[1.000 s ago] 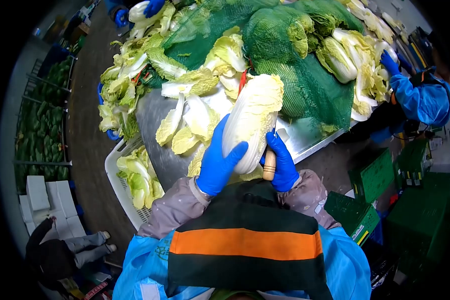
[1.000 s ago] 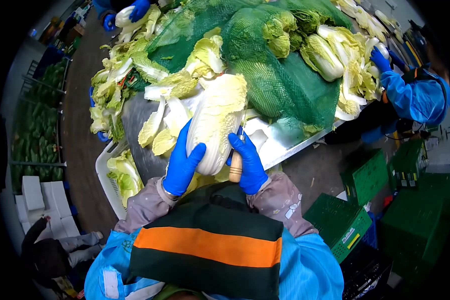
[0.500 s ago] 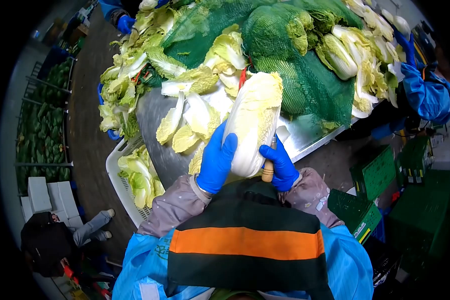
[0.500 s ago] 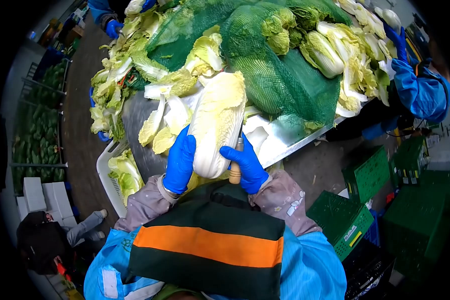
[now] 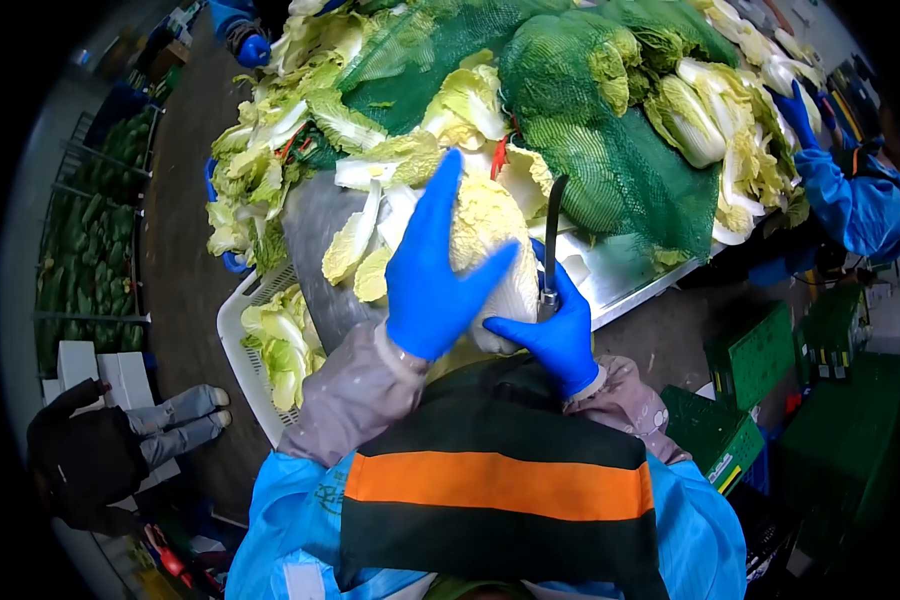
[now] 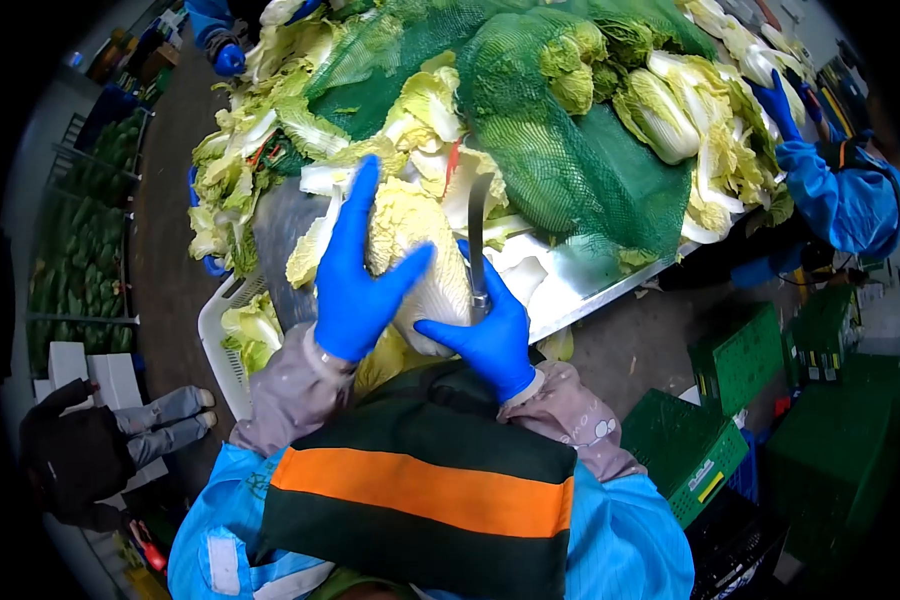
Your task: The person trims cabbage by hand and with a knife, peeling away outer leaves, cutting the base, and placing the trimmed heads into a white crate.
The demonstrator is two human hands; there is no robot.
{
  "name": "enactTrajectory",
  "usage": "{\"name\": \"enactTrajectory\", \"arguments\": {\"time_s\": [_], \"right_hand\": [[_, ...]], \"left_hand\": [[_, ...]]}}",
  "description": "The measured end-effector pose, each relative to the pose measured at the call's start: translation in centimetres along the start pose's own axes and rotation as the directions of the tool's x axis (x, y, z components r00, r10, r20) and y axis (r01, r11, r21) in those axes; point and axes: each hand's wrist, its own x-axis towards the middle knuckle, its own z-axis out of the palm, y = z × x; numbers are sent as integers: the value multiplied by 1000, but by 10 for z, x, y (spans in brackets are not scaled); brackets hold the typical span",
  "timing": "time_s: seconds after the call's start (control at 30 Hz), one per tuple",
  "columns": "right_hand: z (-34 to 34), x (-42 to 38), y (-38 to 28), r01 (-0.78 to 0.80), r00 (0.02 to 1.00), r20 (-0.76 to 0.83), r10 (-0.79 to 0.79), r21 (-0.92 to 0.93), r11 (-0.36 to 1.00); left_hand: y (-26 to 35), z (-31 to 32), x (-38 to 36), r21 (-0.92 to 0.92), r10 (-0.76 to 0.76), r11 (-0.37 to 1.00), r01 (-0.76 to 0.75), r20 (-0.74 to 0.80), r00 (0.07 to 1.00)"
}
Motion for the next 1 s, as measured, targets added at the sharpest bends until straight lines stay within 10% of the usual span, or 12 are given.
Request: {"name": "enactTrajectory", "arguments": {"time_s": [0.4,0.6,0.67,0.73,0.87,0.93,1.0], "right_hand": [[-5,-4,5,36,999,33,-31,-175,984],[-10,1,15,-259,962,69,264,540,801],[-18,-7,29,-480,848,326,418,807,344],[-22,-4,16,-473,829,337,447,848,237],[-21,7,12,-414,865,186,466,791,451],[-15,14,6,-335,914,39,404,636,695],[-14,16,14,-283,938,-9,346,556,781]], "left_hand": [[-81,-8,3,341,-122,896,286,-429,895],[-174,-19,-46,774,-209,570,275,-187,960],[-211,-14,-84,809,-342,496,314,-150,928],[-228,-17,-110,775,-554,462,431,-127,823],[-156,-24,-78,501,-300,778,379,-233,925],[-114,-8,-45,-3,-312,946,323,-268,912],[-89,10,-30,-441,-435,815,375,-40,899]]}}
